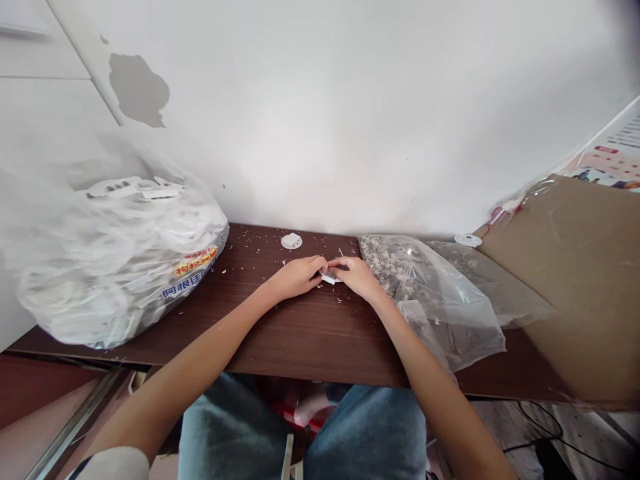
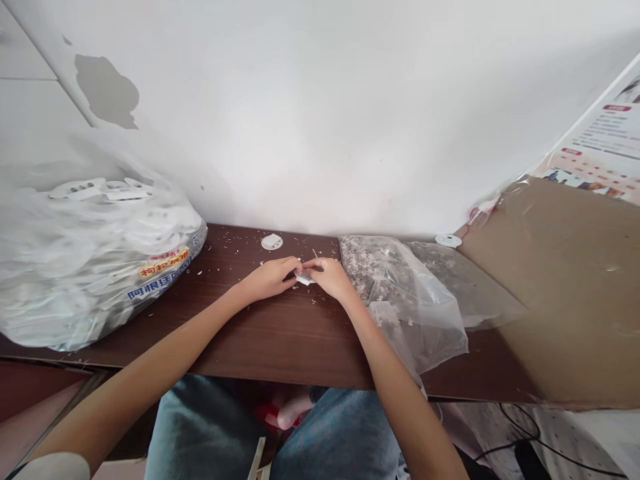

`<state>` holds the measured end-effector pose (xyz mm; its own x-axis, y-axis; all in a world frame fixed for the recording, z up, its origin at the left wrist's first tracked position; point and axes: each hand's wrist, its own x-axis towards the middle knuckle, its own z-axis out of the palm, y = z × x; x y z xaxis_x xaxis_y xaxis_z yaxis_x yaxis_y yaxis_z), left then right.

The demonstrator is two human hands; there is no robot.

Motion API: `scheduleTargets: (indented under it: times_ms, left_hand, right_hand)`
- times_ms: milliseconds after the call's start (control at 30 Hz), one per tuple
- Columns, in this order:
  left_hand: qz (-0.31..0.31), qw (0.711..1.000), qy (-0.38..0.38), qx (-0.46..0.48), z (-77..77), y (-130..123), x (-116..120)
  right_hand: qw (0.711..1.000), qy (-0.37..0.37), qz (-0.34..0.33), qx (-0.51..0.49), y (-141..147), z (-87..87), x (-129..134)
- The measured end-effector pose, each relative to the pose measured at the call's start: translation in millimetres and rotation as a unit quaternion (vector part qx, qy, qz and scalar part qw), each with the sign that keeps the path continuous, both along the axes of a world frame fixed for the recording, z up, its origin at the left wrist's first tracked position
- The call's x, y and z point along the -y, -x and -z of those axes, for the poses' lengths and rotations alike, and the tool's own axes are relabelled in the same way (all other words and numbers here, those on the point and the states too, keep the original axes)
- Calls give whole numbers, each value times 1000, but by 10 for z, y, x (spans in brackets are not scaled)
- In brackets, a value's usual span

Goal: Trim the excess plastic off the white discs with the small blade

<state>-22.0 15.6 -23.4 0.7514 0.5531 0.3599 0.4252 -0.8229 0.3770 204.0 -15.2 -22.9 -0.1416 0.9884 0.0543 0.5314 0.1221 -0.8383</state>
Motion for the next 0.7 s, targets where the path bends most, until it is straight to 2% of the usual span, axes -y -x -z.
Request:
scheduleTargets:
  times_ms: [700]
  left_hand:
    - [-6, 998, -62, 3, 22, 14, -22]
  right_hand:
    - [999, 21, 23, -14, 28, 20, 9]
